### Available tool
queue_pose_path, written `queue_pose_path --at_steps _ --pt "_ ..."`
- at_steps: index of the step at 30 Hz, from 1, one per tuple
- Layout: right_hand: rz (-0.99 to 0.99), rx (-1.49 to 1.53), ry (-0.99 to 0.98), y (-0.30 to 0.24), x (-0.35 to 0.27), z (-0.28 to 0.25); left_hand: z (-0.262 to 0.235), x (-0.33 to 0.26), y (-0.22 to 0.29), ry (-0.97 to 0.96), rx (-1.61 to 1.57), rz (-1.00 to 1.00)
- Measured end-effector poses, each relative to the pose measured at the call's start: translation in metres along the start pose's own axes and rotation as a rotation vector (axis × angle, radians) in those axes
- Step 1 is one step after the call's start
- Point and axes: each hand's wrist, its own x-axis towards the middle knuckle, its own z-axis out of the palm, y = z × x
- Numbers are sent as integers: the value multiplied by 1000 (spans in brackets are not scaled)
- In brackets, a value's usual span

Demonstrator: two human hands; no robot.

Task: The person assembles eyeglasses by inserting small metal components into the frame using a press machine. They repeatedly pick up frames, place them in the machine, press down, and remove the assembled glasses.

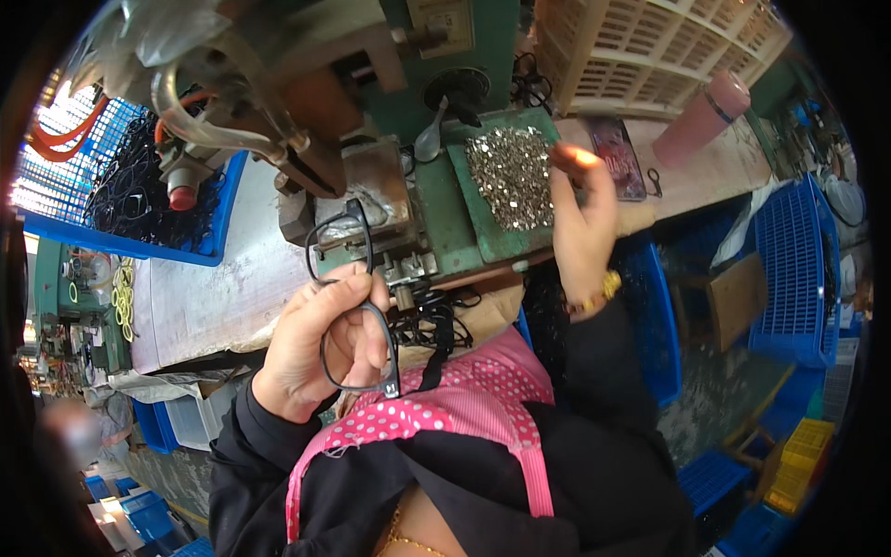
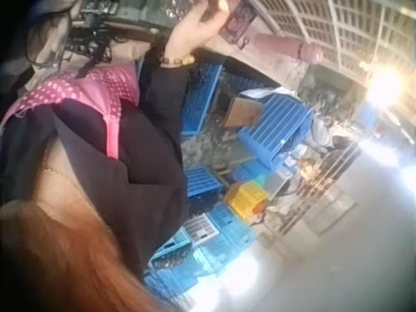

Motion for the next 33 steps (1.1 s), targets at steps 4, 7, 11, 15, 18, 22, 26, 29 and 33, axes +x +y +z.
queue_pose_path --at_steps 4,7,11,15,18,22,26,29,33 --pt "-474 164 -29 -101 -8 -1 1 -1 4 -9 -11 3" --pt "-668 127 -311 -183 -5 -13 4 -2 3 -7 -5 9" --pt "-651 200 -289 -208 -11 -23 2 0 3 8 -11 47" --pt "-664 179 -264 -227 1 -22 -1 -3 -1 -10 -7 53" --pt "-665 173 -284 -234 11 -19 -5 -6 -2 -10 27 20" --pt "-634 221 -291 -238 13 -19 -6 -16 -8 51 169 110" --pt "-701 172 -343 -229 15 -21 -29 -26 -20 -78 77 166" --pt "-732 194 -311 -220 8 -22 -34 -35 -22 -75 131 171" --pt "-786 269 -127 -196 -4 4 -42 -46 -28 -4 174 217"
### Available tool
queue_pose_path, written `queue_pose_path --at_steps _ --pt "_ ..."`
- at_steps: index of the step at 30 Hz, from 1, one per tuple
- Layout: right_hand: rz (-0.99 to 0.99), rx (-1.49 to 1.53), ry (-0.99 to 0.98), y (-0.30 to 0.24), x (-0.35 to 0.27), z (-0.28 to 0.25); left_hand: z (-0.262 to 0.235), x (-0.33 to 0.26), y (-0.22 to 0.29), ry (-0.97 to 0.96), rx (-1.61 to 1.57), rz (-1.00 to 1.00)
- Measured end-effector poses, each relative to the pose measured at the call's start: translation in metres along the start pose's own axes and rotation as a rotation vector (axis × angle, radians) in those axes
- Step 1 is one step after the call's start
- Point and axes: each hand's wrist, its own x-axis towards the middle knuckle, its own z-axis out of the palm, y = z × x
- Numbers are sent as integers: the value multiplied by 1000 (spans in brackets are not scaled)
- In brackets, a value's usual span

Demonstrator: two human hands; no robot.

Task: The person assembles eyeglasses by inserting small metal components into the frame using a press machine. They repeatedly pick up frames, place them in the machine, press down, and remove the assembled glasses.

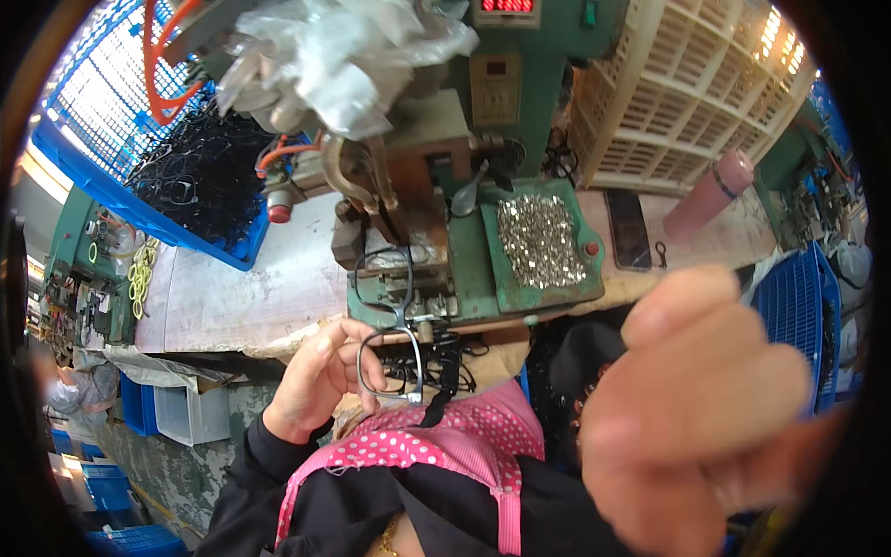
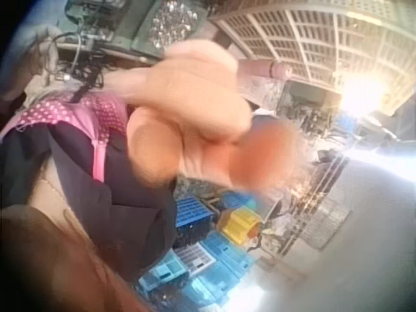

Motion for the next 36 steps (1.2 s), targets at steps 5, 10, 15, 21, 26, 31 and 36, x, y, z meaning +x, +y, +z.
queue_pose_path --at_steps 5,10,15,21,26,31,36 --pt "247 -104 57 26 -43 4 -15 -18 -15 287 88 133" --pt "529 -578 -303 63 -86 -12 -43 -27 -23 442 75 235" --pt "302 -950 -651 130 -143 -30 -93 3 -23 627 982 523" --pt "356 -883 -588 143 -147 -23 -205 74 13 949 1730 657" --pt "423 -843 -472 143 -148 -9 -275 123 38 1359 1892 463" --pt "417 -840 -428 139 -146 -9 -301 128 40 1226 1985 208" --pt "366 -827 -375 142 -156 -9 -292 98 40 1025 2064 577"
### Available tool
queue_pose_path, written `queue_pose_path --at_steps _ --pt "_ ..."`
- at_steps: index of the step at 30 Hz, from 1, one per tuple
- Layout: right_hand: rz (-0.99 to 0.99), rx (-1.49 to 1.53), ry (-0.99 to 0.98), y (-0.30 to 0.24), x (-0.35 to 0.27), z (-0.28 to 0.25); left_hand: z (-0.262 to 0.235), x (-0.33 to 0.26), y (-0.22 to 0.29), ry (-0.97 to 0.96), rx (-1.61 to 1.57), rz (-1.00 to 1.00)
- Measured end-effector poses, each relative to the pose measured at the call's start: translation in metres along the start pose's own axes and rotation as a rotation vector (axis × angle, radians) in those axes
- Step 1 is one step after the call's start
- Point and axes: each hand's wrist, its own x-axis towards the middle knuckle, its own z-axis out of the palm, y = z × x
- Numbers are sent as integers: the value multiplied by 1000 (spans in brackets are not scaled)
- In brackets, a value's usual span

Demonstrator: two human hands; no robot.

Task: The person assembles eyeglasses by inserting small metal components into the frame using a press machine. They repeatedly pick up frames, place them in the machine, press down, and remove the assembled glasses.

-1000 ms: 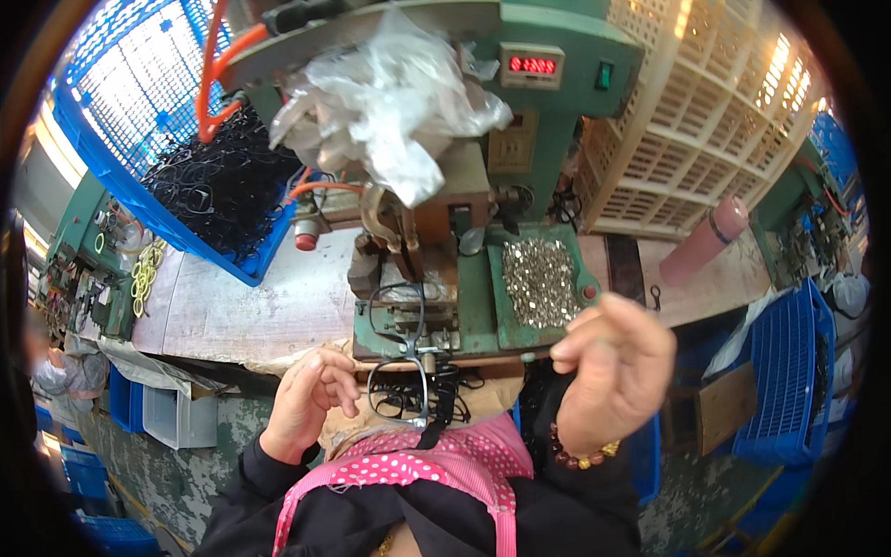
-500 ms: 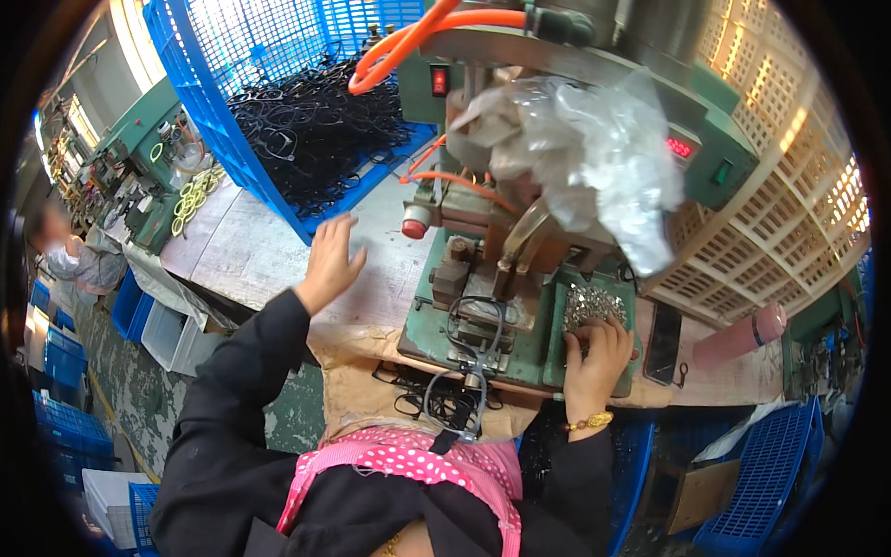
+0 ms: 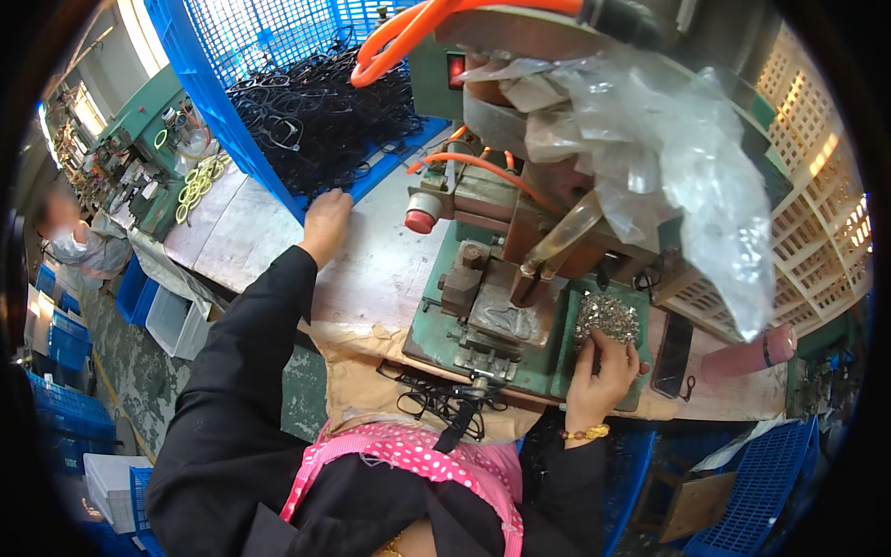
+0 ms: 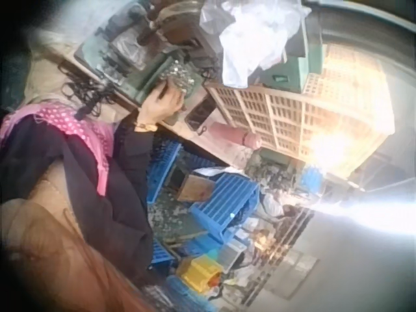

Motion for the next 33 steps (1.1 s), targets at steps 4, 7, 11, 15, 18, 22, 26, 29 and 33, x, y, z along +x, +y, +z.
queue_pose_path --at_steps 4,7,11,15,18,22,26,29,33 --pt "-16 40 -2 1 0 -4 -27 -19 59 23 -442 -109" --pt "-23 59 12 6 0 -4 -46 -45 91 -68 -788 -410" --pt "44 85 -11 5 3 -9 -71 -55 65 -562 -1061 -870" --pt "185 282 -22 -10 10 -14 -107 -66 49 -561 -1208 -876" --pt "325 559 -50 -42 21 -19 -153 -48 79 -423 -1467 -946" --pt "206 737 -43 -87 37 -14 -209 -23 139 -206 -1625 -477" --pt "218 830 -51 -108 41 4 -253 4 186 -7 -1408 -121" --pt "293 948 -40 -119 43 9 -249 31 198 94 -1420 -136" --pt "320 1010 -112 -125 46 5 -239 32 198 162 -1516 -135"
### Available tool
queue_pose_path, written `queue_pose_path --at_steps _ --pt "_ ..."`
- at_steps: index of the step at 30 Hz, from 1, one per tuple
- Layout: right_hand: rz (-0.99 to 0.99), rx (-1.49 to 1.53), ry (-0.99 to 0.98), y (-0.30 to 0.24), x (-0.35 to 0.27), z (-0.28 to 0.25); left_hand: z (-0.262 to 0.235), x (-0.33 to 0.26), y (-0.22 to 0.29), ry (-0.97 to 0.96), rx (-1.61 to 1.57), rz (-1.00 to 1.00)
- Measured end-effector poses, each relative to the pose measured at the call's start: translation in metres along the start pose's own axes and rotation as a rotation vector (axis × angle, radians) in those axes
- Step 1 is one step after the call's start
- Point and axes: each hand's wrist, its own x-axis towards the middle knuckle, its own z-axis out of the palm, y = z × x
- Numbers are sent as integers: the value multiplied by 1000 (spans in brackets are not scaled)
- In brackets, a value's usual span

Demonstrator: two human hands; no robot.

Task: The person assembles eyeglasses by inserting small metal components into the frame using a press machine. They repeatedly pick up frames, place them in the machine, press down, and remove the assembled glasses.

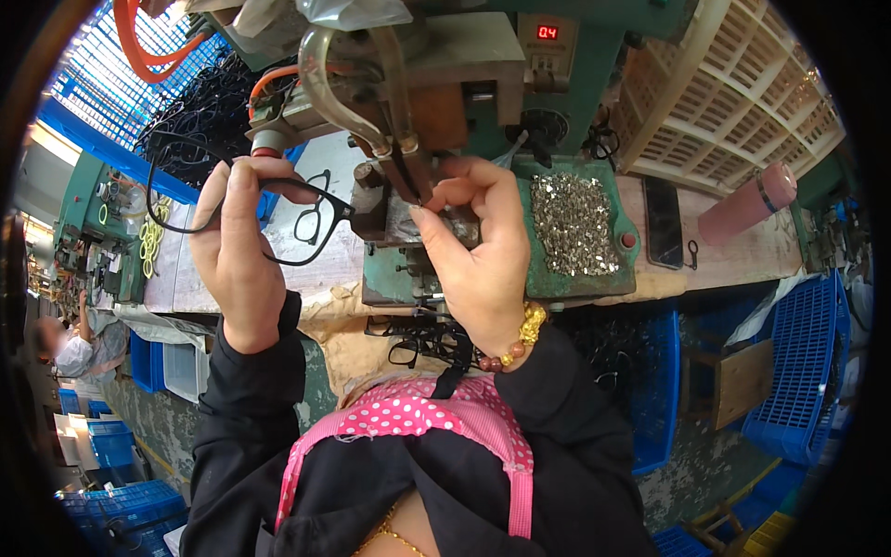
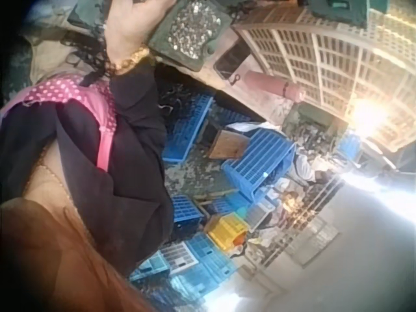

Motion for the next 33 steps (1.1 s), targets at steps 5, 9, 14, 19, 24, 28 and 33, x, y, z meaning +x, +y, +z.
queue_pose_path --at_steps 5,9,14,19,24,28,33 --pt "30 39 10 -1 1 1 0 1 -2 -7 -38 13" --pt "4 98 45 0 5 6 0 -1 -2 -16 -11 -45" --pt "-10 29 7 -3 1 -7 20 -44 24 -570 -428 -980" --pt "-61 -37 105 3 1 -44 33 -52 -5 -569 -742 -1297" --pt "-124 -341 409 39 1 -123 27 -58 -13 -511 -883 -1320" --pt "57 -493 269 74 -11 -150 32 -54 -4 -463 -822 -1336" --pt "-240 -1104 -96 69 -12 -128 32 -56 -6 -483 -807 -1339"
